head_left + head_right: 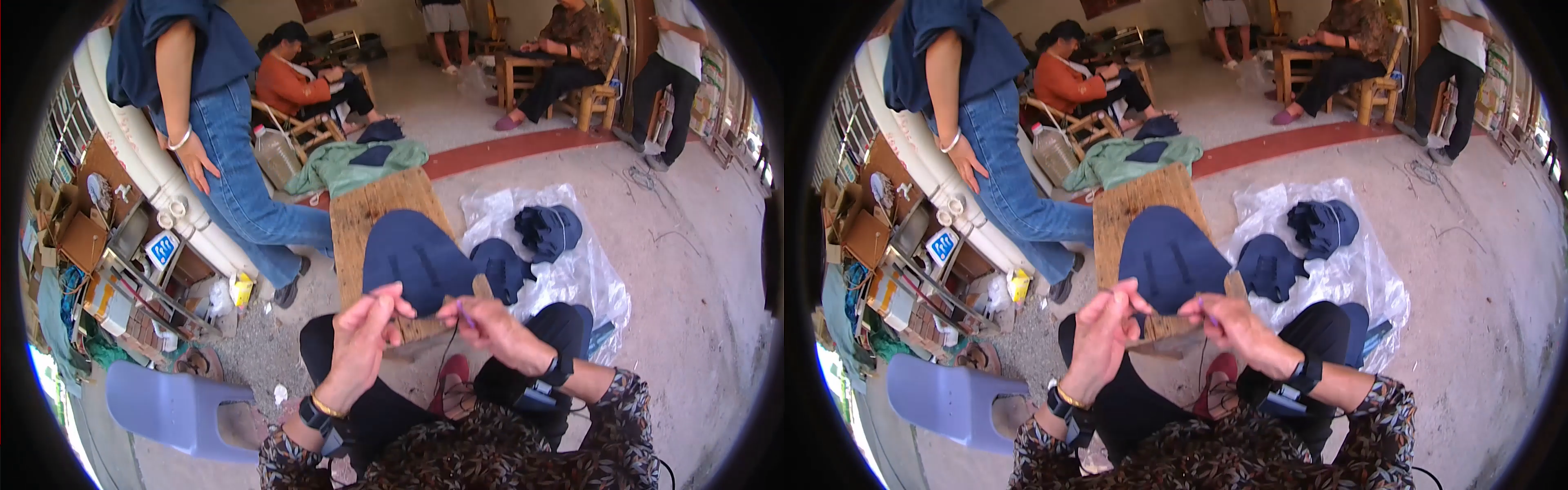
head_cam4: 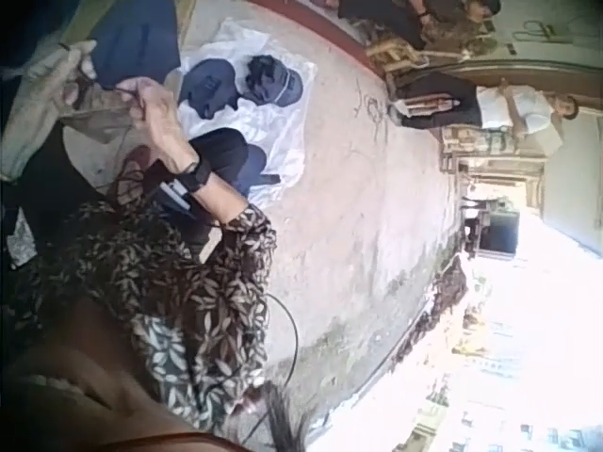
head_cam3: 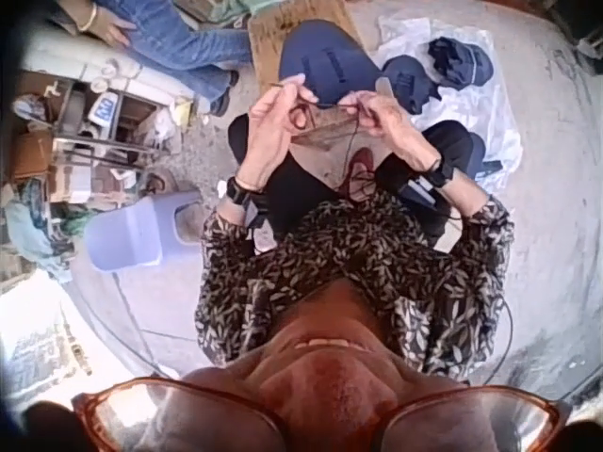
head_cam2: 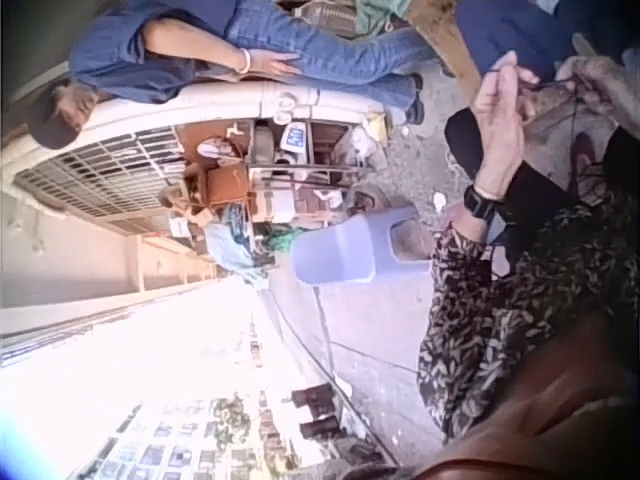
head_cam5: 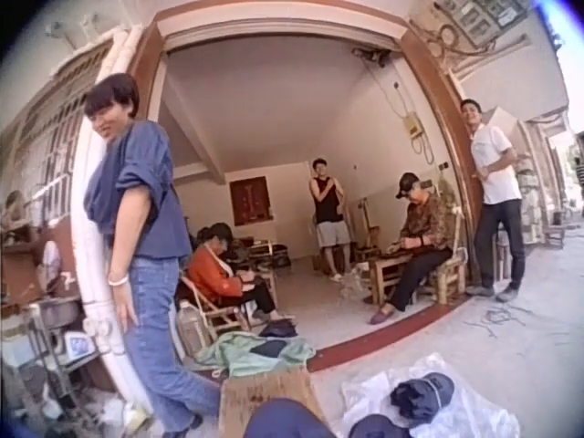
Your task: The recorder is threading laces or cords through the eyelets of a blue shoe upper component by hand.
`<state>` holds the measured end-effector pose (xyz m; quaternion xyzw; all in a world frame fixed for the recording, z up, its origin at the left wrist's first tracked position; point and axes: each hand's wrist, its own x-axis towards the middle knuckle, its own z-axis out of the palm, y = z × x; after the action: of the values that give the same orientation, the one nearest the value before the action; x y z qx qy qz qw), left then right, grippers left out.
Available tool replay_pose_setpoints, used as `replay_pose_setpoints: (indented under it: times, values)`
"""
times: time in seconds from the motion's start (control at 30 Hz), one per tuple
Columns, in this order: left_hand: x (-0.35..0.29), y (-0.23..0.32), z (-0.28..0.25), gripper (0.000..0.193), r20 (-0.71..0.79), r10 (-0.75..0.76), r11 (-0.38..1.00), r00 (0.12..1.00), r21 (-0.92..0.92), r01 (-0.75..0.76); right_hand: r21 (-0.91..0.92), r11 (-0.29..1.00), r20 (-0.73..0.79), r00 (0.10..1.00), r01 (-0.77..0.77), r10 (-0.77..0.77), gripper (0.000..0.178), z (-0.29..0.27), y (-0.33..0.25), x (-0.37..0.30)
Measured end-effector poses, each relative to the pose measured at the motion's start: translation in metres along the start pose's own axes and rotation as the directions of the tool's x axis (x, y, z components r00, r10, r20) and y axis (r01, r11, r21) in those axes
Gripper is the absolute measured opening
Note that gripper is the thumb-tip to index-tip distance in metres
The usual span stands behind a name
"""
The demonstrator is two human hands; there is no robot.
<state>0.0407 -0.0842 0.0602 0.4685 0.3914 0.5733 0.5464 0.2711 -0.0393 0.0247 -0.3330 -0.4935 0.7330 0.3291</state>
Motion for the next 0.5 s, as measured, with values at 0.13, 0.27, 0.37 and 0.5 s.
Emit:
replay_pose_setpoints:
  times: [0.13,0.27,0.37,0.5]
  values:
    - [0.024,0.027,0.003,0.043,0.095,-0.035,0.999,0.995,-0.02,0.037,0.041,0.973,-0.081,0.972,0.226,-0.222,0.035,-0.006,-0.042,0.012]
    - [0.031,0.031,0.007,0.042,0.161,-0.043,0.993,0.986,-0.098,0.06,0.144,0.948,-0.201,0.946,0.284,-0.253,0.031,-0.015,-0.066,0.024]
    - [0.034,0.036,0.012,0.04,0.15,-0.069,0.991,0.986,-0.102,0.085,0.227,0.904,-0.148,0.93,0.362,-0.335,0.029,-0.031,-0.062,0.039]
    - [0.036,0.031,0.013,0.033,0.121,-0.12,0.981,0.985,-0.138,0.136,0.146,0.905,-0.102,0.916,0.399,-0.387,0.03,-0.011,-0.073,0.039]
